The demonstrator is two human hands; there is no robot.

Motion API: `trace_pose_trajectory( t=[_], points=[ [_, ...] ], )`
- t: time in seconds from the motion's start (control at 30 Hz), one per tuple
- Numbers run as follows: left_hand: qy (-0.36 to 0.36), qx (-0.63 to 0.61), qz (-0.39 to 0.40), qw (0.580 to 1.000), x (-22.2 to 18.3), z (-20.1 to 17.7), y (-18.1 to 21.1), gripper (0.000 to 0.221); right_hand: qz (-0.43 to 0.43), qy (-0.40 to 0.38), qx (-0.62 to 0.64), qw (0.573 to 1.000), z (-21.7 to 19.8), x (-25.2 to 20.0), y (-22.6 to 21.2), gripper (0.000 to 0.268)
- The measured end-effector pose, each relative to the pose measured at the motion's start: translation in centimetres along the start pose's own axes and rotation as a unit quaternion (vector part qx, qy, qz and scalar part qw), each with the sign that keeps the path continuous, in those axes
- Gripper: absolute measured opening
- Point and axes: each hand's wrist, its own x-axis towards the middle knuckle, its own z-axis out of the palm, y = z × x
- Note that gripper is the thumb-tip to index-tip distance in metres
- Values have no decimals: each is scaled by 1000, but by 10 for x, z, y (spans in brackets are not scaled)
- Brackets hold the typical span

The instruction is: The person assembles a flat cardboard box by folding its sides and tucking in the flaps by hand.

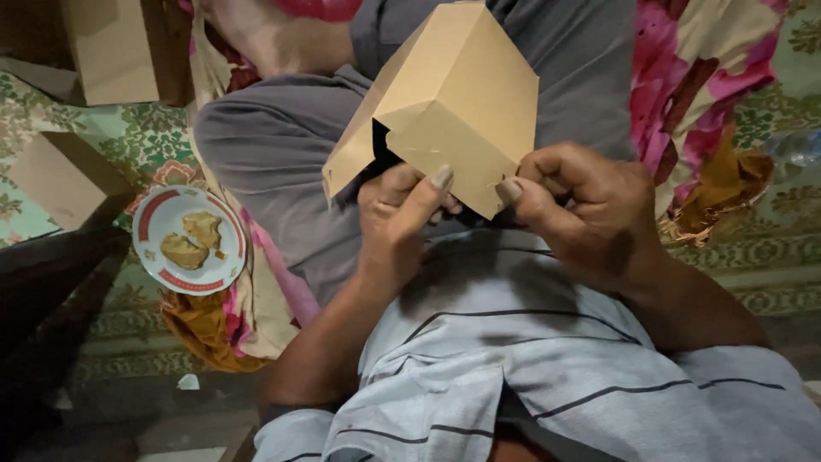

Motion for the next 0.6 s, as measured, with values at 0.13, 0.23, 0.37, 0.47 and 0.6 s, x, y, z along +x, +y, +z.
trace_pose_trajectory(
  t=[0.13,0.23,0.37,0.47,0.6],
  points=[
    [3,19,-5,1000,1,-1,-6,20,53,10,52,997,1,-5,7,4],
    [6,8,2,1000,0,-1,-7,20,29,14,83,996,2,-3,4,11],
    [-6,-39,2,999,1,-3,-13,18,-23,11,56,998,0,-1,6,15],
    [-24,-76,-11,997,0,-4,-14,16,-10,-1,26,1000,-1,-1,4,9],
    [-29,-36,-8,999,0,-1,-9,17,-32,11,-2,999,-1,-1,5,7]
  ],
)
